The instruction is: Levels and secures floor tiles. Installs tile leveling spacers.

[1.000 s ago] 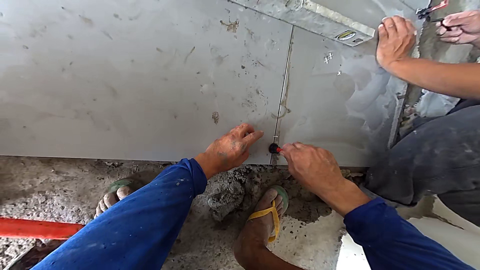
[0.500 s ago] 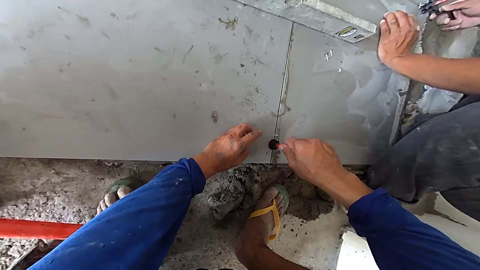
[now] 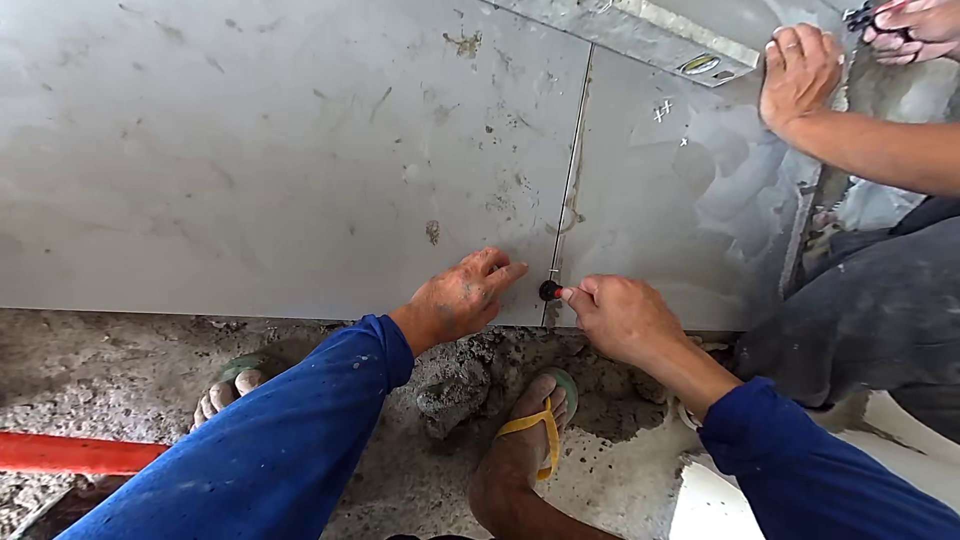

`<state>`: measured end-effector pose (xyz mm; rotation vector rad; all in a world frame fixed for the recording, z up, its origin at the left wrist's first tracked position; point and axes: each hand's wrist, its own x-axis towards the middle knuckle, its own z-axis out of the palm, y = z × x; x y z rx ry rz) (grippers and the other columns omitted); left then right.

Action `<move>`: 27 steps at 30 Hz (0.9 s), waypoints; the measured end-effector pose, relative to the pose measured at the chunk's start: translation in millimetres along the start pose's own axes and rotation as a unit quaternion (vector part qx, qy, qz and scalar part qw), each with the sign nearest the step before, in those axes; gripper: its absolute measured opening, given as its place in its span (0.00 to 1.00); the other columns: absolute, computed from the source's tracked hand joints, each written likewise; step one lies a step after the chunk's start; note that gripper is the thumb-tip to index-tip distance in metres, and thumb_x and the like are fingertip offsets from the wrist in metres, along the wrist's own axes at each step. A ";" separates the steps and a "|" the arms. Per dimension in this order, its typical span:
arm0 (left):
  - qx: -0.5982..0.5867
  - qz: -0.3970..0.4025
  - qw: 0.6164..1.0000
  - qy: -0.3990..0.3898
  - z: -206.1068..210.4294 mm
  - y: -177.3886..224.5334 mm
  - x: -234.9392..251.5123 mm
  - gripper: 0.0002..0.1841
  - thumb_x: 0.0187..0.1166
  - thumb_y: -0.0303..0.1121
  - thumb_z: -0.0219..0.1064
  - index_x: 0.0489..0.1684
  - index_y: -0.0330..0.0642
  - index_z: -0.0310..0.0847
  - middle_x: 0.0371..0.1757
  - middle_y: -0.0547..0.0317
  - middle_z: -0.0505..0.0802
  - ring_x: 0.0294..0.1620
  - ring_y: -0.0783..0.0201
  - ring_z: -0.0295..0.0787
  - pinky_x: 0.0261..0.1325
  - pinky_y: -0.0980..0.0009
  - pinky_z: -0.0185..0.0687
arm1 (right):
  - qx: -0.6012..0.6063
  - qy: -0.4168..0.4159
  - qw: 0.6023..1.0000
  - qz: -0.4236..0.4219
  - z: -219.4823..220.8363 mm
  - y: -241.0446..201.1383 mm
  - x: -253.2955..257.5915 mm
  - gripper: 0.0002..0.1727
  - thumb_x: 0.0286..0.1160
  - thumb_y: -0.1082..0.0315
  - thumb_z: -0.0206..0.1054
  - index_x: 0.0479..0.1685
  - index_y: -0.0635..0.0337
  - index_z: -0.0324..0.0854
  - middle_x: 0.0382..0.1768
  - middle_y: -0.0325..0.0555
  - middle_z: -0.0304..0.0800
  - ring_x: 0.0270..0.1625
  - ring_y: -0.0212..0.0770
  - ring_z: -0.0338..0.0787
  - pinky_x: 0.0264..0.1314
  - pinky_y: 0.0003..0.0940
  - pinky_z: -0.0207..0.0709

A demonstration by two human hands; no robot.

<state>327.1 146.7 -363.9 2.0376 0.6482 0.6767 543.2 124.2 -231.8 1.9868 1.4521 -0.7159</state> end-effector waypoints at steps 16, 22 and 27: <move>-0.002 0.005 1.000 0.002 -1.1 -0.9 -0.3 0.25 0.73 0.26 0.69 0.73 0.41 0.82 0.61 0.43 0.88 0.63 0.50 0.87 0.64 0.61 0.86 | -0.208 0.167 0.933 -0.243 11.3 16.4 -8.3 0.12 0.84 0.63 0.65 0.33 0.58 0.85 0.25 0.49 0.85 0.29 0.54 0.90 0.21 0.47 0.79; -0.002 0.009 1.000 0.002 -1.0 -1.7 -0.4 0.25 0.73 0.26 0.69 0.73 0.40 0.82 0.61 0.43 0.88 0.63 0.50 0.87 0.65 0.61 0.86 | -0.058 0.027 0.998 -0.020 1.9 0.1 -2.7 0.22 0.91 0.52 0.56 0.27 0.55 0.75 0.18 0.45 0.79 0.27 0.51 0.86 0.28 0.52 0.77; 0.001 0.014 1.000 0.003 -0.5 -3.1 -0.4 0.25 0.73 0.26 0.69 0.73 0.40 0.82 0.60 0.43 0.88 0.62 0.50 0.88 0.64 0.61 0.87 | 0.145 -0.051 0.985 0.081 -3.8 -3.5 9.0 0.25 0.92 0.53 0.55 0.26 0.56 0.83 0.20 0.44 0.88 0.24 0.44 0.90 0.30 0.47 0.85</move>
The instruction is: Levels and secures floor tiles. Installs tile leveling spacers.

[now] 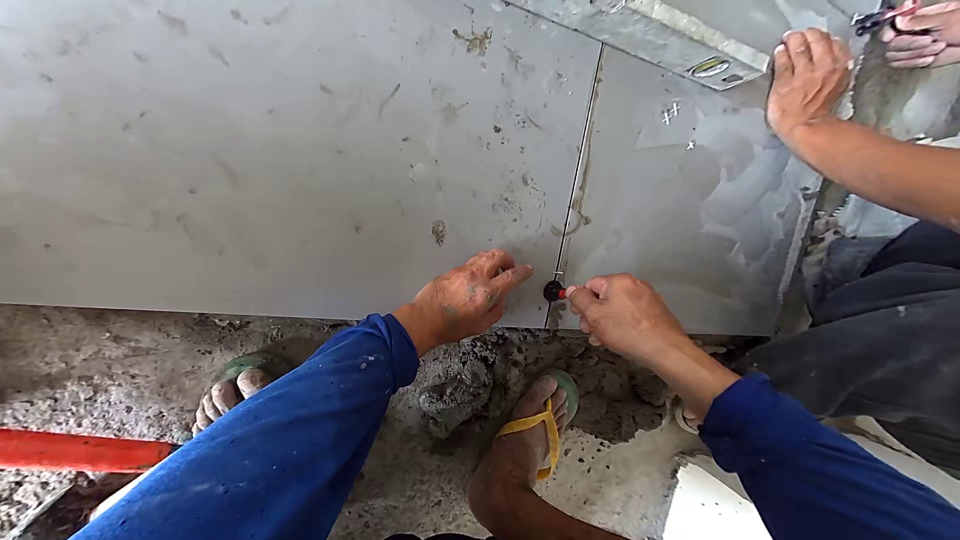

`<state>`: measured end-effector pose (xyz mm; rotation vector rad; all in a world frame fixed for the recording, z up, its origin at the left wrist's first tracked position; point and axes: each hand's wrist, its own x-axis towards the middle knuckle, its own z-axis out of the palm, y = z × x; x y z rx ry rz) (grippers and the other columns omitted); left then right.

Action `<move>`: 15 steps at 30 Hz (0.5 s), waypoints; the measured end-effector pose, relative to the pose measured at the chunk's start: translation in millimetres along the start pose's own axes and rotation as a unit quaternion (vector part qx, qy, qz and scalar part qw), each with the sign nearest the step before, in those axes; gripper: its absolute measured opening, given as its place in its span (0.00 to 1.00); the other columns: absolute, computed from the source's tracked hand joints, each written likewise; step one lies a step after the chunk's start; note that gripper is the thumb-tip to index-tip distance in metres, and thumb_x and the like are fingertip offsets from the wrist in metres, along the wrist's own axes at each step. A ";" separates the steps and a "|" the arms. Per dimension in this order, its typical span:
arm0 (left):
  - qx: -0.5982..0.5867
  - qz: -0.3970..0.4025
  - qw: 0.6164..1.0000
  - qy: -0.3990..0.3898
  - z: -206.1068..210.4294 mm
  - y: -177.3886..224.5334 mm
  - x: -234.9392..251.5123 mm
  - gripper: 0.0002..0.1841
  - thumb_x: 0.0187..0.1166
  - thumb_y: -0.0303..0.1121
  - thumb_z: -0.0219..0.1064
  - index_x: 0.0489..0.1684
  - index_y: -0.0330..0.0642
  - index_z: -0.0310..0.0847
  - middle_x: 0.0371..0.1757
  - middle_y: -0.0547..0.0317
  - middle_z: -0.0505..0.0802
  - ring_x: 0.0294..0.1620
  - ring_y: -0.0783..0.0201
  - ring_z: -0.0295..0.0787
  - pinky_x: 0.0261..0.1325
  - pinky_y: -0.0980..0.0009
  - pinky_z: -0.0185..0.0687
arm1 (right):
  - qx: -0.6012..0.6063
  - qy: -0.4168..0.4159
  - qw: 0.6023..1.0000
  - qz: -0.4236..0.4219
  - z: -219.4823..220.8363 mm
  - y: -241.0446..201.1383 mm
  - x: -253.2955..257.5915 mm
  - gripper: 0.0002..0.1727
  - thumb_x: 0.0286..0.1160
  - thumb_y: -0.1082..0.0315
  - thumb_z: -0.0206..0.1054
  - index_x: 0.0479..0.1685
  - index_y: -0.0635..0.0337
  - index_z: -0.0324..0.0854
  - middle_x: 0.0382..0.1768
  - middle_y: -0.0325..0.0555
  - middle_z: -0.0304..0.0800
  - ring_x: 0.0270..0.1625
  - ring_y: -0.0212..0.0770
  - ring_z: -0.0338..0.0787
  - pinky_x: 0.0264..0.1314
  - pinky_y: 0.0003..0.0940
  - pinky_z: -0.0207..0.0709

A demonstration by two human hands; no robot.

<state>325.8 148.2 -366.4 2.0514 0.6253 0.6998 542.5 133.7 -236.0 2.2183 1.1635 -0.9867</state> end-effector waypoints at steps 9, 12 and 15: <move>0.005 0.000 1.000 0.000 -0.1 1.0 -0.2 0.24 0.74 0.26 0.68 0.73 0.40 0.82 0.59 0.43 0.89 0.62 0.49 0.88 0.63 0.61 0.87 | -0.328 0.180 0.875 -0.308 13.5 21.1 -14.4 0.10 0.82 0.66 0.67 0.34 0.60 0.84 0.25 0.51 0.85 0.29 0.56 0.90 0.22 0.50 0.80; -0.001 -0.022 1.000 -0.003 -0.2 3.5 2.6 0.25 0.72 0.27 0.70 0.73 0.41 0.82 0.61 0.43 0.89 0.64 0.49 0.87 0.64 0.60 0.87 | -0.355 0.196 0.850 -0.336 10.8 23.0 -13.6 0.09 0.81 0.66 0.67 0.34 0.60 0.85 0.27 0.52 0.86 0.30 0.56 0.91 0.22 0.48 0.80; -0.003 -0.067 0.998 0.001 1.1 12.2 11.4 0.26 0.72 0.28 0.73 0.74 0.40 0.82 0.63 0.44 0.88 0.65 0.49 0.87 0.65 0.59 0.86 | -0.330 0.191 0.875 -0.299 10.1 25.4 -12.0 0.15 0.85 0.59 0.63 0.33 0.58 0.84 0.25 0.51 0.85 0.28 0.56 0.90 0.21 0.51 0.79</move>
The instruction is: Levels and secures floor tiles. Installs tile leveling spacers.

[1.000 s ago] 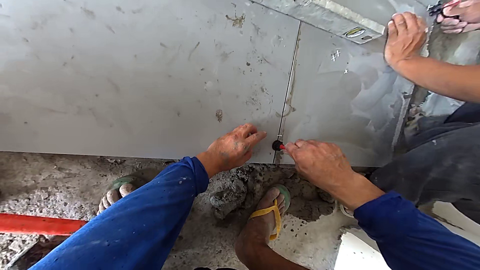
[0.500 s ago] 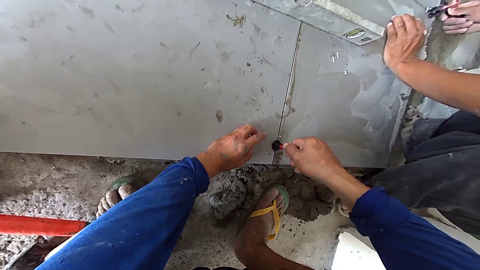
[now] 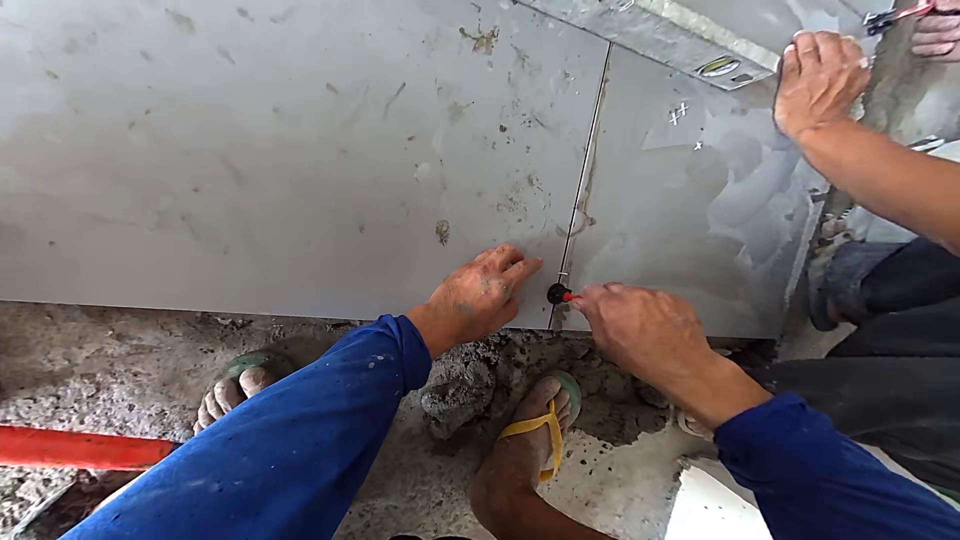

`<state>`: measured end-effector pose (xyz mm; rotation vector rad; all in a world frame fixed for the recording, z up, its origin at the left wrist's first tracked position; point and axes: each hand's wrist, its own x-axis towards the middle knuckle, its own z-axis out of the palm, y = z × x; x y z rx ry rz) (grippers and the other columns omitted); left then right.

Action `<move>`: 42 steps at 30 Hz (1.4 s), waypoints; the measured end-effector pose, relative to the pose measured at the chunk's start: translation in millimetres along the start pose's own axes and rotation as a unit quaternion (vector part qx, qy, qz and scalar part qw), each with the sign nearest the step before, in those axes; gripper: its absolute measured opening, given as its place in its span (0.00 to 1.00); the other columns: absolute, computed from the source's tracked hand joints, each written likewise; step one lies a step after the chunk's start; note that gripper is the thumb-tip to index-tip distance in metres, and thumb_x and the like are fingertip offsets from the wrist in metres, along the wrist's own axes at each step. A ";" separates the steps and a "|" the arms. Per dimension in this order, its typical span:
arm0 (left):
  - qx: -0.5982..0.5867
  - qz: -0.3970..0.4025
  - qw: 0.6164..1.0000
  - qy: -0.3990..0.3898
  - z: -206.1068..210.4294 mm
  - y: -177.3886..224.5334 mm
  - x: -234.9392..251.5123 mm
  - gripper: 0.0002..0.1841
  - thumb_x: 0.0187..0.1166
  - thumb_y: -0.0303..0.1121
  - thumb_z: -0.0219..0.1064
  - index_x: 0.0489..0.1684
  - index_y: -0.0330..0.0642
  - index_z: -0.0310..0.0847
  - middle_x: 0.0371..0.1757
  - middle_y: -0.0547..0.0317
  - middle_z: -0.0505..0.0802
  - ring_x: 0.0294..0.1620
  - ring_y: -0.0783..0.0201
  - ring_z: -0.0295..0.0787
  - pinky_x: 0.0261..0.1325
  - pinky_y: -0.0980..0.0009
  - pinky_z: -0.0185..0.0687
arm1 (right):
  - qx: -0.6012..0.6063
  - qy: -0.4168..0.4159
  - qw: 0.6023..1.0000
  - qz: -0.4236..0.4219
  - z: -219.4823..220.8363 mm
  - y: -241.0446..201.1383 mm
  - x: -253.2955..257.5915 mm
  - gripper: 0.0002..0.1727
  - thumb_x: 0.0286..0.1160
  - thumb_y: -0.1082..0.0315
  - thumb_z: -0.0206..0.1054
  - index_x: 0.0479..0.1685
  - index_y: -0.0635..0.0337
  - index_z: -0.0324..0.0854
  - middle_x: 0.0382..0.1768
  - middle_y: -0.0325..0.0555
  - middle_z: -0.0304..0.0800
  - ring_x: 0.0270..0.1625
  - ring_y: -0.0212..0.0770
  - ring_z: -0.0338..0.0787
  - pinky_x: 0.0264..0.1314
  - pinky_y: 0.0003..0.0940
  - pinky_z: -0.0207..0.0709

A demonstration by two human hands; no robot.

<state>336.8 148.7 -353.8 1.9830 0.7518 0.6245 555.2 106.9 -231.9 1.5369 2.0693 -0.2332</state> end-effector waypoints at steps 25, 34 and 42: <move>0.120 -0.023 0.990 -0.076 33.4 23.1 37.1 0.17 0.76 0.40 0.72 0.62 0.53 0.90 0.62 0.55 0.89 0.62 0.51 0.87 0.47 0.57 0.88 | 0.183 -0.031 0.968 0.170 -2.1 -1.7 2.7 0.23 0.85 0.56 0.58 0.16 0.51 0.72 0.12 0.40 0.72 0.19 0.44 0.79 0.20 0.47 0.68; -0.215 -0.113 0.960 -0.141 -4.1 38.7 51.2 0.27 0.73 0.38 0.80 0.72 0.42 0.84 0.58 0.53 0.94 0.43 0.62 0.93 0.49 0.60 0.91 | 0.617 -0.053 0.742 0.257 -12.4 35.3 -21.6 0.10 0.87 0.68 0.62 0.40 0.61 0.86 0.29 0.48 0.89 0.23 0.39 0.85 0.20 0.28 0.79; -0.325 -0.107 0.938 -0.050 -6.4 56.9 54.4 0.19 0.73 0.33 0.79 0.60 0.36 0.89 0.47 0.55 0.97 0.42 0.69 0.95 0.50 0.70 0.94 | 0.621 0.061 0.758 0.191 -6.5 41.5 -37.3 0.07 0.79 0.65 0.67 0.44 0.57 0.88 0.30 0.45 0.91 0.23 0.37 0.88 0.20 0.26 0.82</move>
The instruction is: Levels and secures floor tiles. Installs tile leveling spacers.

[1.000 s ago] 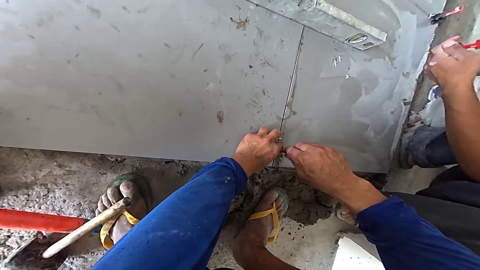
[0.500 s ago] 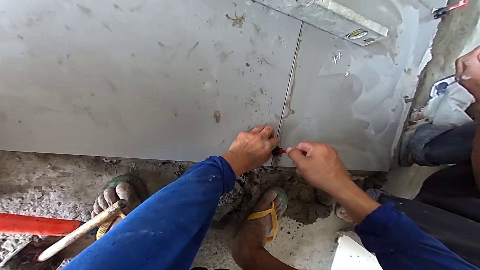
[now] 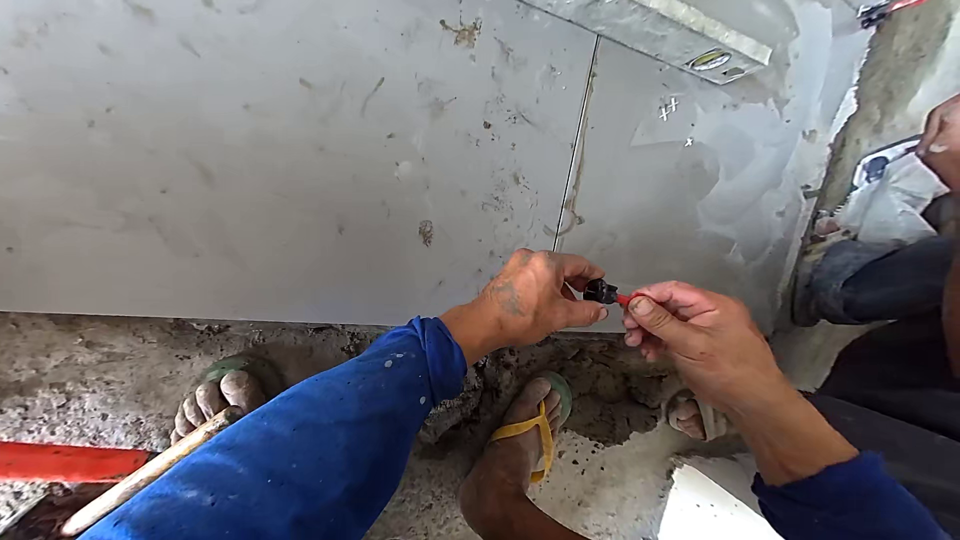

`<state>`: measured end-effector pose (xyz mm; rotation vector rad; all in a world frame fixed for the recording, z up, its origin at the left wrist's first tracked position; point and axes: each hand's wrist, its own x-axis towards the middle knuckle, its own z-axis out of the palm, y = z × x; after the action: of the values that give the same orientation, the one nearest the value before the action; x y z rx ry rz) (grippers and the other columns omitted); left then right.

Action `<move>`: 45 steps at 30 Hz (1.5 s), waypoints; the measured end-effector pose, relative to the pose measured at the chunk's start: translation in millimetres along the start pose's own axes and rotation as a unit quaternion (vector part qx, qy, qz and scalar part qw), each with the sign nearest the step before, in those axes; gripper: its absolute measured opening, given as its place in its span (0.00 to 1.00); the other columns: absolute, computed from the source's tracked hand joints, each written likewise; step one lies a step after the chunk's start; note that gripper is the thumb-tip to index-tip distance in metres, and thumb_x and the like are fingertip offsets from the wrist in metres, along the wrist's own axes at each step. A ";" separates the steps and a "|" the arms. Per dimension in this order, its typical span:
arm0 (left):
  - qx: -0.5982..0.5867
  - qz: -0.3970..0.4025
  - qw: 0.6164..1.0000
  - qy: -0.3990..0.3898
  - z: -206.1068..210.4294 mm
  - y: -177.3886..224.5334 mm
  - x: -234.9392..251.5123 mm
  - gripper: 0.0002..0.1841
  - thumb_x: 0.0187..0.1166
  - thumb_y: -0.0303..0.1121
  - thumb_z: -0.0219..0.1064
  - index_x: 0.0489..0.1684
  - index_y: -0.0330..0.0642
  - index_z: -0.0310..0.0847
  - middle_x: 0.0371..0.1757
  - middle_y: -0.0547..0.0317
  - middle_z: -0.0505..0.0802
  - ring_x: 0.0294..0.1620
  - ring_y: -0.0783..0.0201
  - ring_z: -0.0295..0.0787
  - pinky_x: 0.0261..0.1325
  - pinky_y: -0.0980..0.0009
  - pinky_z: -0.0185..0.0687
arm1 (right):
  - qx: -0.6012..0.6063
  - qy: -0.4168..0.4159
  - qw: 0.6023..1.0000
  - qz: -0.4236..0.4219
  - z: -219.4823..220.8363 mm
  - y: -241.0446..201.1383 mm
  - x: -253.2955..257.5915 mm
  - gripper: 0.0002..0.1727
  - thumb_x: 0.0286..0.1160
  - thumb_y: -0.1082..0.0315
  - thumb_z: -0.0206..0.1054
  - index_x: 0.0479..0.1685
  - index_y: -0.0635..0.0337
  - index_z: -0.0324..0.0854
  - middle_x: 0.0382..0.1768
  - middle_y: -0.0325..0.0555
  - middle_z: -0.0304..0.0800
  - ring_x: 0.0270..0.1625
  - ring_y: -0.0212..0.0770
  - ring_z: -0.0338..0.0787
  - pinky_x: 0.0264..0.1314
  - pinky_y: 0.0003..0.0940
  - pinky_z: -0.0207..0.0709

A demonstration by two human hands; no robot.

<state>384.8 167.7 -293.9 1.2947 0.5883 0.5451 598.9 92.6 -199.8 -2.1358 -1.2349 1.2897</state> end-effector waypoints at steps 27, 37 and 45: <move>-0.080 0.031 0.996 0.013 -2.5 11.5 0.2 0.20 0.67 0.21 0.80 0.59 0.32 0.88 0.52 0.50 0.94 0.46 0.65 0.96 0.51 0.69 0.96 | -0.073 0.042 0.989 -0.118 5.8 -10.9 -16.3 0.11 0.80 0.55 0.69 0.48 0.51 0.90 0.33 0.35 0.95 0.26 0.32 0.90 0.23 0.25 0.85; -0.069 0.047 0.996 0.012 -5.1 16.0 0.2 0.18 0.65 0.20 0.80 0.56 0.33 0.89 0.51 0.50 0.94 0.46 0.65 0.96 0.51 0.69 0.96 | -0.118 0.036 0.980 -0.157 -0.1 -2.0 -21.4 0.29 0.77 0.44 0.70 0.72 0.51 0.82 0.48 0.38 0.95 0.38 0.33 0.94 0.34 0.30 0.91; -0.030 0.103 0.994 -0.016 -3.2 29.1 1.0 0.17 0.67 0.20 0.77 0.55 0.32 0.89 0.53 0.47 0.92 0.47 0.64 0.94 0.51 0.70 0.94 | 0.182 -0.039 0.982 0.037 2.7 -8.1 -22.0 0.30 0.93 0.52 0.39 0.35 0.54 0.86 0.26 0.45 0.91 0.24 0.38 0.90 0.24 0.31 0.87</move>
<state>382.1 176.3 -266.0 1.3117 0.4105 0.7051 588.2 78.7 -184.0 -1.8973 -0.8712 1.5101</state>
